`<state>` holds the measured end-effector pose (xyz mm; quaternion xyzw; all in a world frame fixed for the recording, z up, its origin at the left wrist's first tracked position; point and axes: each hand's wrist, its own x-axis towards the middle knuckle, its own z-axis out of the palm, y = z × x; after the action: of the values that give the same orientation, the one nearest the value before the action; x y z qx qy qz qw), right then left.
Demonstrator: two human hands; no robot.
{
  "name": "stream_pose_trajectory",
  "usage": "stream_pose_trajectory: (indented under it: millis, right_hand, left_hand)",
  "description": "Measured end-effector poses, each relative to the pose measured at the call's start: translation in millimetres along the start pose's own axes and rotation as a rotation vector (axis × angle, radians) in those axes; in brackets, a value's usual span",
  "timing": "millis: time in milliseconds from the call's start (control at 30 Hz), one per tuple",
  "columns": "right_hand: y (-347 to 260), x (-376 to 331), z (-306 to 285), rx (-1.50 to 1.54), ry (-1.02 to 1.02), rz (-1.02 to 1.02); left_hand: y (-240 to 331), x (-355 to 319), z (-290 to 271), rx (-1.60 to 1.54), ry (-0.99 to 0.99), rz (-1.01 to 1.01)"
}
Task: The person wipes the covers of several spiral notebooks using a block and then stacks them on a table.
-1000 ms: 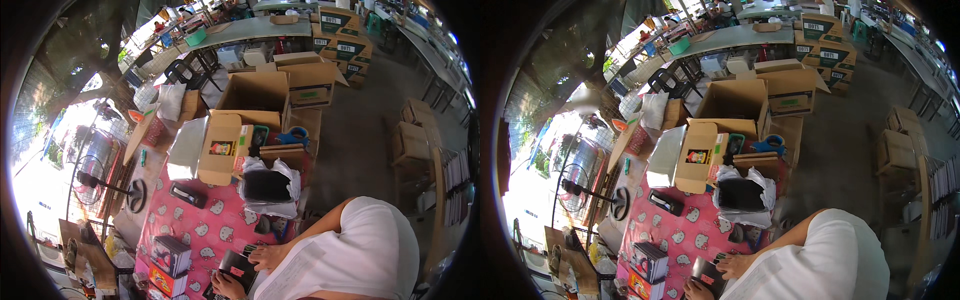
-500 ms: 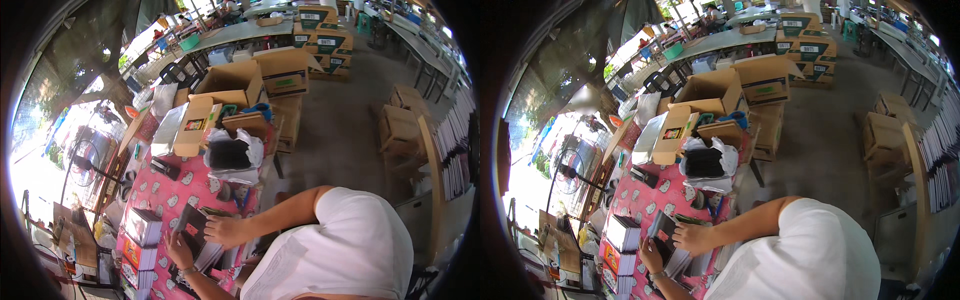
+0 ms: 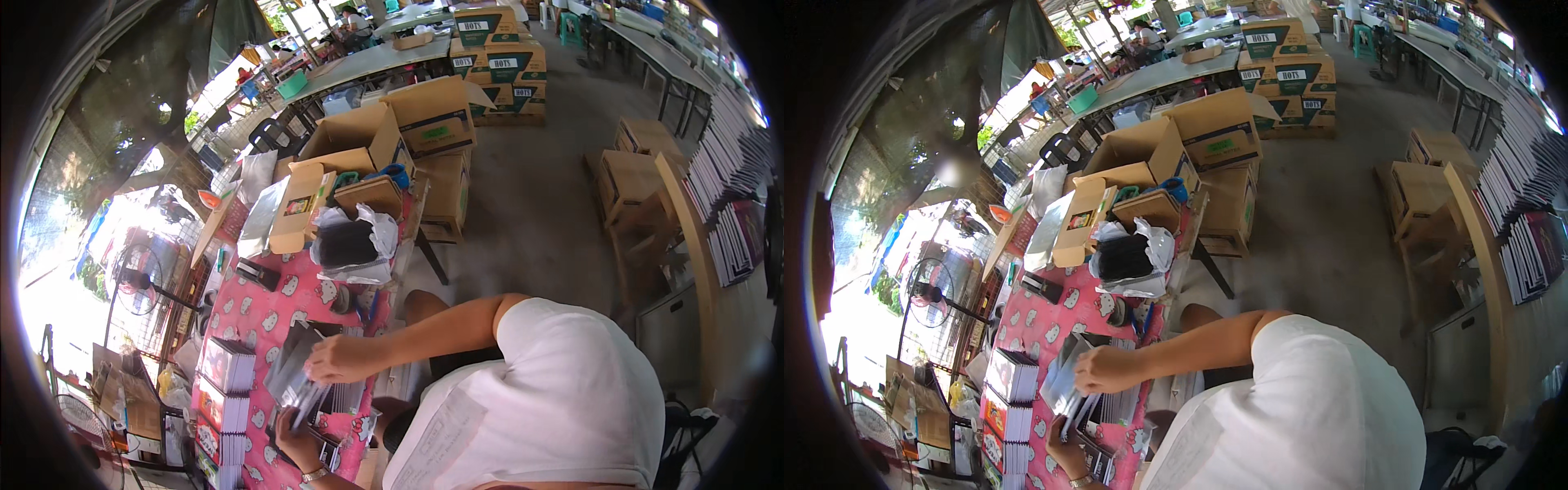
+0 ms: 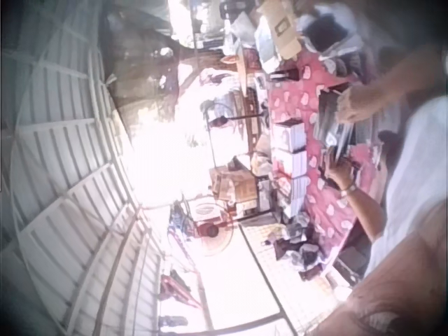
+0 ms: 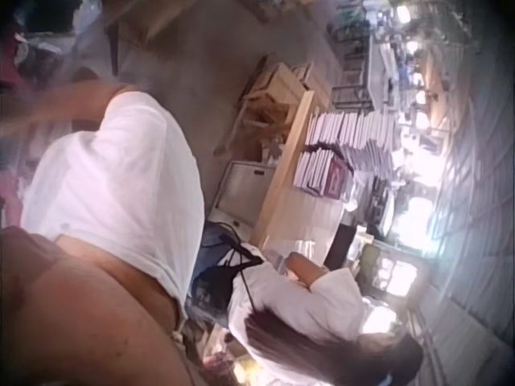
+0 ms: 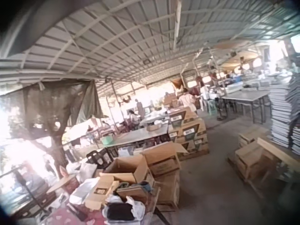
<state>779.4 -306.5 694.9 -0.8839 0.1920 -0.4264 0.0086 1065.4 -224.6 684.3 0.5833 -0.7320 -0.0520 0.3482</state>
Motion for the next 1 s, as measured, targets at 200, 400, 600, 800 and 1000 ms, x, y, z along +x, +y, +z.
stream_pose_trajectory:
  millis: [200,400,600,800,1000]
  right_hand:
    - [-9.6,52.7,-44.5,0.308,0.213,0.06]
    - [58.4,66.7,-27.3,0.553,0.276,0.292]
    - [74.8,26.7,24.0,0.454,-0.111,0.629]
    - [50.7,24.1,49.9,0.616,0.026,0.636]
    - [46.0,27.2,56.3,0.623,0.181,0.611]
  left_hand:
    - [16.0,28.6,-21.0,-0.561,0.226,-0.261]
    - [31.9,93.4,-47.5,0.023,0.241,0.08]
    - [57.1,89.4,-30.3,-0.126,0.23,-0.103]
    - [-10.2,52.9,32.2,-0.731,0.418,-0.288]
    - [10.8,53.7,35.1,-0.679,0.5,-0.278]
